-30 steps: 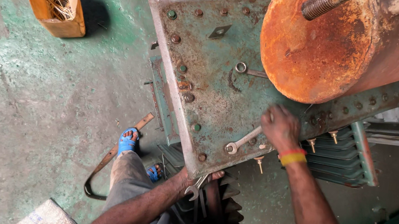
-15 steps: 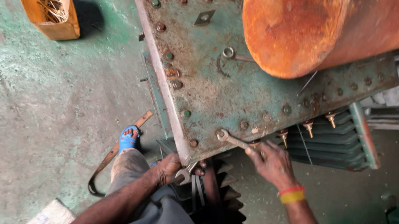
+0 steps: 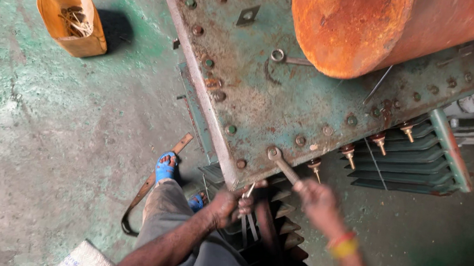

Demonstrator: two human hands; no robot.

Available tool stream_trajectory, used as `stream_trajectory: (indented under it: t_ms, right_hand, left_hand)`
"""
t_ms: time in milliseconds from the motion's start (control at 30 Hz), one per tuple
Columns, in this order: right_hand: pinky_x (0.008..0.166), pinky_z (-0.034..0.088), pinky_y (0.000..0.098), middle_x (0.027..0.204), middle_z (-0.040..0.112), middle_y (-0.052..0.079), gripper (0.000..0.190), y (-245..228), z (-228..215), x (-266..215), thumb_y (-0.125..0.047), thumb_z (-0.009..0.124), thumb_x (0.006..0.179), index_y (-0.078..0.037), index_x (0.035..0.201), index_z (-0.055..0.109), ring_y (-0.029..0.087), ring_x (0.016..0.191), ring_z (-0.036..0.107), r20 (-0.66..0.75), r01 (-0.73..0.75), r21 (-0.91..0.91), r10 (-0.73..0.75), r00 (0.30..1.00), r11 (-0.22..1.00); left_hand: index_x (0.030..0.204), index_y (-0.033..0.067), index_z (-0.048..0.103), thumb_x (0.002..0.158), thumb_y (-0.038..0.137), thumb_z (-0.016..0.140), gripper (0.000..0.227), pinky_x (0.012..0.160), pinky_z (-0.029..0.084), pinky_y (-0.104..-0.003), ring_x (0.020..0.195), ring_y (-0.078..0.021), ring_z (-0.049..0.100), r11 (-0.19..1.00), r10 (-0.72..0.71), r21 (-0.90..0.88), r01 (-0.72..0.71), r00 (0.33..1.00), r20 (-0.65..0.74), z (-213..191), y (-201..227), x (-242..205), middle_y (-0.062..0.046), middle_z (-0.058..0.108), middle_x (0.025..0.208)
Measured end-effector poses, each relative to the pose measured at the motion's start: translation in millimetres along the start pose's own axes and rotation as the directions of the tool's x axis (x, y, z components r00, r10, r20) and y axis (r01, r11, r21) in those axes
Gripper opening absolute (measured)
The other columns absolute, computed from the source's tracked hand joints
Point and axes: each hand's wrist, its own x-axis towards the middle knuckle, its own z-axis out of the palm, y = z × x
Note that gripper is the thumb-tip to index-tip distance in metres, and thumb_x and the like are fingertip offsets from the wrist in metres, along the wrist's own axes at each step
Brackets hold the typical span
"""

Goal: The person uses two wrenches to tighten bolts on the top plate of a large, rusty electrical transformer. After securing the bolts, the person picks up a green rag and wipes the surface of the transformer.

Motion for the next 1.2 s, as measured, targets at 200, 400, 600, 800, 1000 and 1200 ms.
stream_trajectory:
  t_ms: [200,400,600,800,1000,1200]
  right_hand:
    - [0.058,0.051,0.0415,0.088,0.064,0.015,0.075,-68,96,-102,-0.026,0.069,0.086,0.001,0.149,0.038,0.031,0.07,0.064,-0.299,0.57,-0.257,-0.625,0.721,0.78]
    - [0.075,0.053,0.0408,0.099,0.064,0.005,0.062,-49,51,-64,-0.027,0.073,0.081,-0.015,0.141,0.064,0.024,0.088,0.065,0.332,0.793,-0.541,-0.795,0.508,0.281]
    - [0.068,0.047,0.0422,0.097,0.063,0.004,0.028,-127,80,0,-0.042,0.071,0.083,-0.018,0.096,0.065,0.024,0.089,0.06,0.539,0.899,-0.41,-0.836,0.102,-0.155]
    - [0.075,0.053,0.0485,0.108,0.066,0.011,0.022,-233,94,109,-0.026,0.064,0.088,-0.012,0.105,0.066,0.031,0.102,0.065,0.21,0.764,-0.631,-0.919,0.334,0.134]
    - [0.063,0.054,0.0468,0.084,0.071,0.009,0.015,-220,31,153,-0.026,0.068,0.099,-0.012,0.098,0.071,0.033,0.073,0.069,-0.122,0.681,-0.574,-0.87,0.477,0.454]
    - [0.065,0.051,0.0502,0.079,0.065,0.014,0.036,-218,19,165,-0.039,0.075,0.096,-0.007,0.08,0.068,0.037,0.075,0.066,-0.001,0.614,-0.662,-0.82,0.573,0.43]
  left_hand:
    - [0.137,0.0053,0.063,0.108,0.026,0.044,0.04,0.055,0.036,-0.024,0.06,-0.0084,0.037,0.994,-0.052,-0.099,0.044,0.995,-0.079,9,-2,8,0.004,0.04,0.068]
    - [0.131,0.0056,0.066,0.106,0.029,0.059,0.035,0.054,0.038,-0.024,0.061,-0.0089,0.044,0.978,-0.131,-0.158,0.138,0.99,0.057,-17,-11,14,0.002,0.046,0.069]
    - [0.108,0.0026,0.061,0.103,0.024,0.057,0.023,0.062,0.049,-0.032,0.071,-0.0168,0.059,0.96,-0.241,-0.161,0.228,0.968,-0.07,-16,-3,21,-0.006,0.062,0.082]
    - [0.092,0.0052,0.06,0.104,0.027,0.063,0.026,0.043,0.033,-0.023,0.048,-0.0073,0.04,0.996,-0.087,-0.028,0.088,0.995,0.037,-15,-7,20,-0.001,0.049,0.066]
    - [0.09,0.0017,0.061,0.1,0.018,0.058,0.02,0.041,0.036,-0.028,0.046,-0.0111,0.045,0.991,0.016,0.135,0.006,0.986,-0.167,14,5,8,-0.006,0.058,0.068]
    - [0.095,-0.0005,0.062,0.106,0.023,0.055,0.027,0.046,0.045,-0.03,0.047,-0.0161,0.053,0.876,0.193,0.449,-0.176,0.981,0.007,17,12,0,-0.009,0.052,0.06]
